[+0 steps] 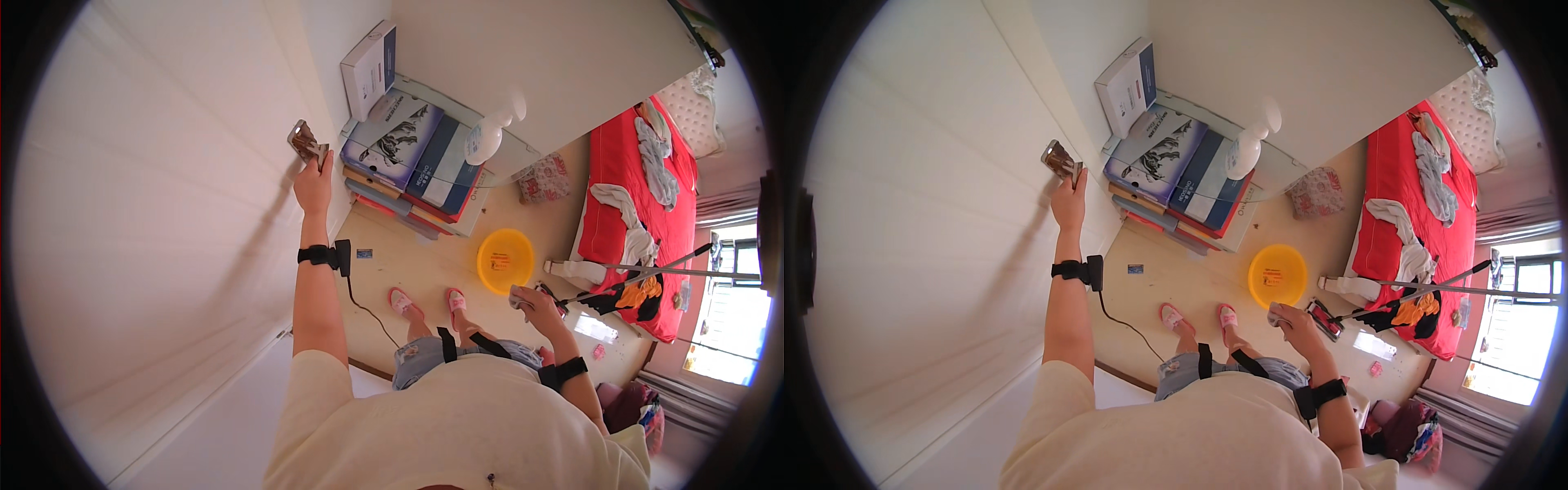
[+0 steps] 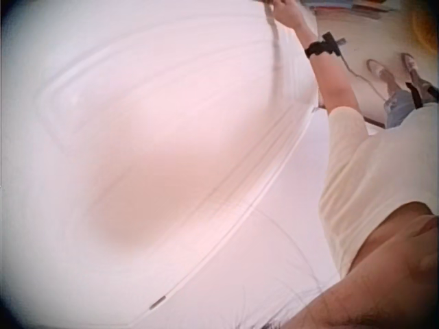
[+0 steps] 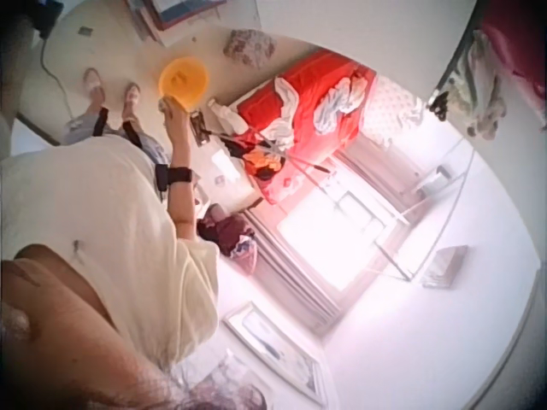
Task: The recorder is cleaning a white door and its handle with a cloth.
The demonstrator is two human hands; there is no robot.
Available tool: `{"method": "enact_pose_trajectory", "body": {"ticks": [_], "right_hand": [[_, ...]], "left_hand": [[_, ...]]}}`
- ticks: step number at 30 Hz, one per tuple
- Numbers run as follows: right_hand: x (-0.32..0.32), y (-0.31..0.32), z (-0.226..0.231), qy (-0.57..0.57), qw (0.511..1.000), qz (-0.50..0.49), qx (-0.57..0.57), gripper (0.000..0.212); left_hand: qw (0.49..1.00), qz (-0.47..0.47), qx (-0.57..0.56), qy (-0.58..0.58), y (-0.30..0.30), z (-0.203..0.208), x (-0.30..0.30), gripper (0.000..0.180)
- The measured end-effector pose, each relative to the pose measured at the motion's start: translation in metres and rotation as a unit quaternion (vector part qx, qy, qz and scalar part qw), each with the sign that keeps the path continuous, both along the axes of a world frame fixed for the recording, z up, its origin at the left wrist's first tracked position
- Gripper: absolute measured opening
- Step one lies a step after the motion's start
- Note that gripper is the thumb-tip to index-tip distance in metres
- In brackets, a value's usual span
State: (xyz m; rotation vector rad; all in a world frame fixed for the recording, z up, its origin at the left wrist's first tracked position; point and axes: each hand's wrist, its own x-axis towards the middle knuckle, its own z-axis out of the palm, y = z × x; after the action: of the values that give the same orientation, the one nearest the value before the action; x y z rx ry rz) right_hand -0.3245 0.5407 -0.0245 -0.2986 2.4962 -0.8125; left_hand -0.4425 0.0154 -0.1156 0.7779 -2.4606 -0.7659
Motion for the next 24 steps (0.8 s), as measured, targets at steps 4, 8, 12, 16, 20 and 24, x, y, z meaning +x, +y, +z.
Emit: {"method": "enact_pose_trajectory", "body": {"ticks": [4,8,12,16,20,24], "right_hand": [[-0.015,0.009,0.008,0.004,1.0,0.011,0.007,0.036],[-0.037,0.035,0.023,0.003,1.0,0.029,0.009,0.036],[-0.068,0.089,0.005,0.069,0.994,0.086,-0.028,0.036],[-0.107,0.118,0.005,0.012,0.995,0.096,-0.037,0.036],[-0.142,0.136,-0.003,0.005,0.984,0.159,-0.081,0.036],[-0.168,0.154,-0.024,-0.058,0.962,0.224,-0.148,0.037]], "left_hand": [[1.0,-0.007,-0.002,0.006,0.02,-0.003,0.007,0.05],[0.999,-0.017,-0.024,-0.013,0.052,0.002,0.023,0.048],[0.996,-0.039,-0.055,-0.062,0.096,0.02,0.048,0.045],[0.982,-0.062,-0.089,-0.156,0.154,0.045,0.082,0.043],[0.97,-0.097,-0.165,-0.149,0.209,0.06,0.123,0.043],[0.967,-0.077,-0.182,-0.16,0.26,0.052,0.168,0.043]]}}
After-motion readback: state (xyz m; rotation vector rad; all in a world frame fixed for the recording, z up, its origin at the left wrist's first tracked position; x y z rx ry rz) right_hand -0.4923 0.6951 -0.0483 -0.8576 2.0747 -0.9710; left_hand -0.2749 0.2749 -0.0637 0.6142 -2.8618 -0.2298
